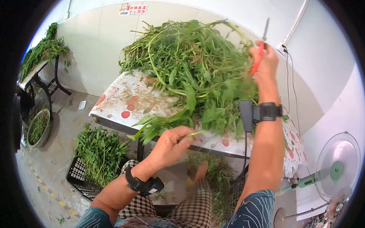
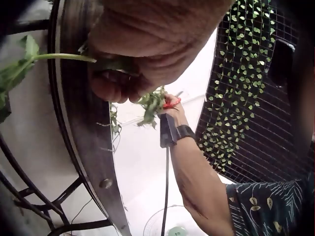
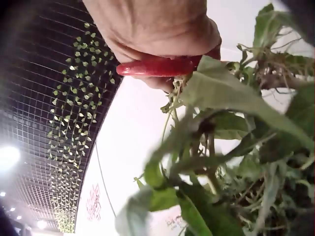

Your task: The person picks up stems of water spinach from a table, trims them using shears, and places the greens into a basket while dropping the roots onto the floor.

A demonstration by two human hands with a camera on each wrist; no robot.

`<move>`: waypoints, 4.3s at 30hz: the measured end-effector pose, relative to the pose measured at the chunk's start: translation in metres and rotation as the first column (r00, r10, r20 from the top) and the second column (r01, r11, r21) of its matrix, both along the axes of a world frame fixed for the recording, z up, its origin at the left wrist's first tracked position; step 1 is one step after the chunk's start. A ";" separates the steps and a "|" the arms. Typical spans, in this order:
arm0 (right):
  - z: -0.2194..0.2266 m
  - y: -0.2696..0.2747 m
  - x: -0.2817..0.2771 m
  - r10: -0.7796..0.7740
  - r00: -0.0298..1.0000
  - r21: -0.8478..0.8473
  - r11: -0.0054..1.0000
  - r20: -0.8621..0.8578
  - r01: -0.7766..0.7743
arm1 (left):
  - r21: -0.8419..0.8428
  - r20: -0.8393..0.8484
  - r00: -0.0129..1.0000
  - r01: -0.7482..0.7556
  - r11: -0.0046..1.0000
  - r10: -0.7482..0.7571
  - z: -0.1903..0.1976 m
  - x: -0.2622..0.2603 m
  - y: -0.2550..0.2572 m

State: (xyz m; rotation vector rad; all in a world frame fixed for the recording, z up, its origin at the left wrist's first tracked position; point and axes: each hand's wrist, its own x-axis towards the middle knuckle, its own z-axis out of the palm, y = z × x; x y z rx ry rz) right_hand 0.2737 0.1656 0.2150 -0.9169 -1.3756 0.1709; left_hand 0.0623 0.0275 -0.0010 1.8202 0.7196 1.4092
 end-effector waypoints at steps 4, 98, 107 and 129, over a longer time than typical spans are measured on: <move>0.026 -0.038 0.039 0.057 0.985 0.255 0.967 -0.166 -0.014 | -0.038 -0.040 0.999 -0.038 0.999 0.036 0.007 0.000 -0.004; -0.173 -0.231 -0.017 0.528 0.846 -0.801 0.474 -0.073 -0.365 | -0.433 0.520 0.853 0.313 0.845 -0.049 -0.005 0.008 -0.019; -0.180 -0.222 -0.017 0.524 0.846 -0.732 0.615 0.100 -0.295 | -0.432 0.510 0.858 0.314 0.845 -0.058 -0.006 0.008 -0.018; -0.174 -0.176 0.024 -0.131 0.968 -0.188 0.967 0.212 0.172 | -0.511 0.506 0.800 0.579 0.635 -0.322 0.006 0.029 -0.042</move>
